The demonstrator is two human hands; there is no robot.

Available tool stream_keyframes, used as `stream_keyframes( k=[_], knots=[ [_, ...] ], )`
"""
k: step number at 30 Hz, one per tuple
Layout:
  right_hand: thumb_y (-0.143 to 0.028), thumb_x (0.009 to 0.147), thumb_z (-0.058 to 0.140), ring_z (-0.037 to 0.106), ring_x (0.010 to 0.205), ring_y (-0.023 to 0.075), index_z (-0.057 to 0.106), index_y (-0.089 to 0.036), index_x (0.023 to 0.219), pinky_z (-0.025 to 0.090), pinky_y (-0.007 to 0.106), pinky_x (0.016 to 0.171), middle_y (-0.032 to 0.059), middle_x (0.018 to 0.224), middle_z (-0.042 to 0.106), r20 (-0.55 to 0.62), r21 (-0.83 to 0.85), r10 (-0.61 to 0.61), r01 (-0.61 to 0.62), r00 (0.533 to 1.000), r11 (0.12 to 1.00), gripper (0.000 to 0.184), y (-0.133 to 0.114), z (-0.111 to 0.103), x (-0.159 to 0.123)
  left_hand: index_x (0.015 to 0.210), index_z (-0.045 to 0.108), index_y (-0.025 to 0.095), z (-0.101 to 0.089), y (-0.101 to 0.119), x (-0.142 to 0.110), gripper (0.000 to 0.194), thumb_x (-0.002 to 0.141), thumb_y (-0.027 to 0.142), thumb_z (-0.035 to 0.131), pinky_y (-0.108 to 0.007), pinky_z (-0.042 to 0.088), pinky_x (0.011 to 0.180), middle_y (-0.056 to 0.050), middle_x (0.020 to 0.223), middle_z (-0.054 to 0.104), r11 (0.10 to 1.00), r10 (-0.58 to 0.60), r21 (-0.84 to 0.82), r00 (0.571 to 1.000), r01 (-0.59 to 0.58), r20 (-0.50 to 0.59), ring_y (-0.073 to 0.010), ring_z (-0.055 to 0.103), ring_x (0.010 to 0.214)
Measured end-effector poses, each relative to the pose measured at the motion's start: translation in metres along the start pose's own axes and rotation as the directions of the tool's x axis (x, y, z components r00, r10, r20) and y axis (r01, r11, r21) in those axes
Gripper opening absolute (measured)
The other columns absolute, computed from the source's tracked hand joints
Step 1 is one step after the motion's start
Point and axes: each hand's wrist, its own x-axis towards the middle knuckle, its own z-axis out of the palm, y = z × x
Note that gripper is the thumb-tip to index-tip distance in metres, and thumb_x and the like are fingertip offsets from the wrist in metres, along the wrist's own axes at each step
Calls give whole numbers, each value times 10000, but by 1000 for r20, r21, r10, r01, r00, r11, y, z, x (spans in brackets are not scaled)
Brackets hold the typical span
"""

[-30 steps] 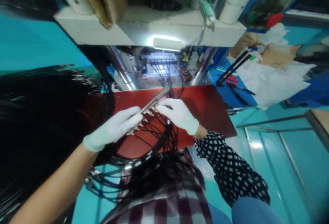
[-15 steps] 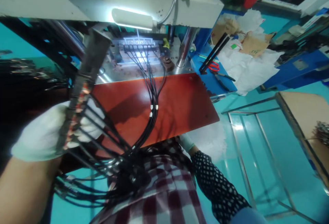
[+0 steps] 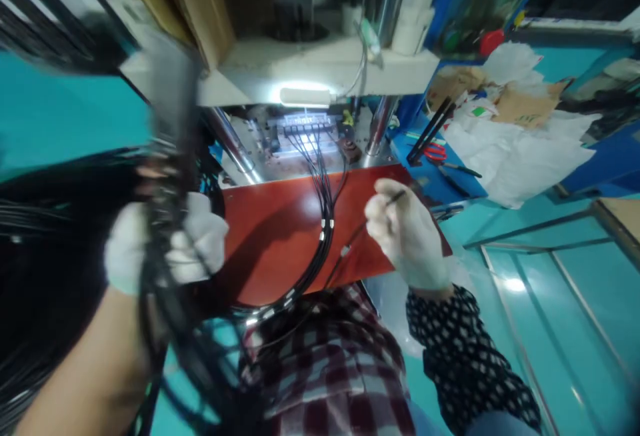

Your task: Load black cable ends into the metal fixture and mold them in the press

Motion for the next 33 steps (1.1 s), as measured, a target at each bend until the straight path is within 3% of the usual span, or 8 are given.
stream_keyframes(
  k=[4, 7, 10, 13, 18, 24, 28, 33],
  knots=[
    [-536, 923, 577, 466, 509, 61, 677, -232, 1093, 330, 181, 440, 3, 771, 660, 94, -145, -2, 16, 996, 989, 362, 4, 6, 60, 891, 534, 164, 38, -4, 11, 433, 838, 583, 626, -105, 246, 347, 34, 660, 428, 990, 33, 130, 991, -50, 132, -35, 345, 466],
    [-455, 905, 617, 386, 469, 50, 722, -163, 983, 266, 194, 423, 0, 663, 642, 118, -419, 11, 40, 993, 907, 320, 14, 6, 70, 927, 559, 127, 42, -9, 22, 408, 934, 534, 539, -145, 307, 403, 3, 707, 484, 910, 127, 380, 983, -168, 130, -54, 396, 517],
    [-395, 843, 681, 453, 511, 74, 736, -137, 891, 316, 212, 463, 10, 635, 658, 73, -571, -8, 48, 997, 819, 269, 18, 7, 68, 908, 562, 128, 43, -18, 29, 382, 961, 504, 514, -168, 341, 446, -2, 746, 494, 858, 145, 477, 981, -190, 130, -65, 407, 560],
    [-368, 800, 713, 483, 542, 88, 731, -134, 868, 333, 222, 478, 21, 674, 675, 46, -590, 52, -15, 998, 807, 244, 21, 6, 69, 885, 541, 138, 47, -27, 34, 379, 971, 505, 495, -172, 351, 459, 17, 725, 461, 872, 128, 455, 981, -181, 145, -66, 391, 561],
    [-466, 885, 610, 321, 480, 47, 714, -165, 929, 264, 213, 458, -17, 673, 598, 140, -414, 176, -104, 974, 905, 322, 36, -3, 78, 873, 523, 144, 49, -33, 42, 382, 967, 514, 500, -169, 331, 445, 26, 710, 468, 901, 114, 400, 981, -168, 155, -62, 403, 544],
    [-371, 851, 684, 524, 575, 111, 660, -158, 681, 415, 250, 569, 4, 644, 616, 74, -637, 77, -12, 994, 771, 274, 40, 11, 80, 850, 526, 143, 47, -32, 45, 415, 962, 541, 492, -188, 345, 470, 30, 692, 477, 893, 109, 421, 984, -160, 143, -62, 416, 532],
    [-360, 857, 669, 528, 551, 118, 640, -166, 649, 421, 264, 573, -5, 621, 604, 63, -663, 63, -6, 996, 749, 286, 40, 19, 80, 848, 512, 158, 43, -34, 45, 410, 970, 547, 465, -204, 350, 475, 33, 692, 475, 885, 94, 439, 983, -155, 159, -71, 422, 527],
    [-334, 849, 668, 527, 539, 118, 620, -175, 616, 421, 260, 582, -15, 585, 596, 7, -730, 25, -12, 1000, 683, 286, 45, 18, 81, 840, 484, 177, 41, -35, 50, 382, 988, 525, 429, -240, 400, 589, 27, 750, 489, 712, 154, 666, 975, -224, 163, -102, 473, 631]
  ],
)
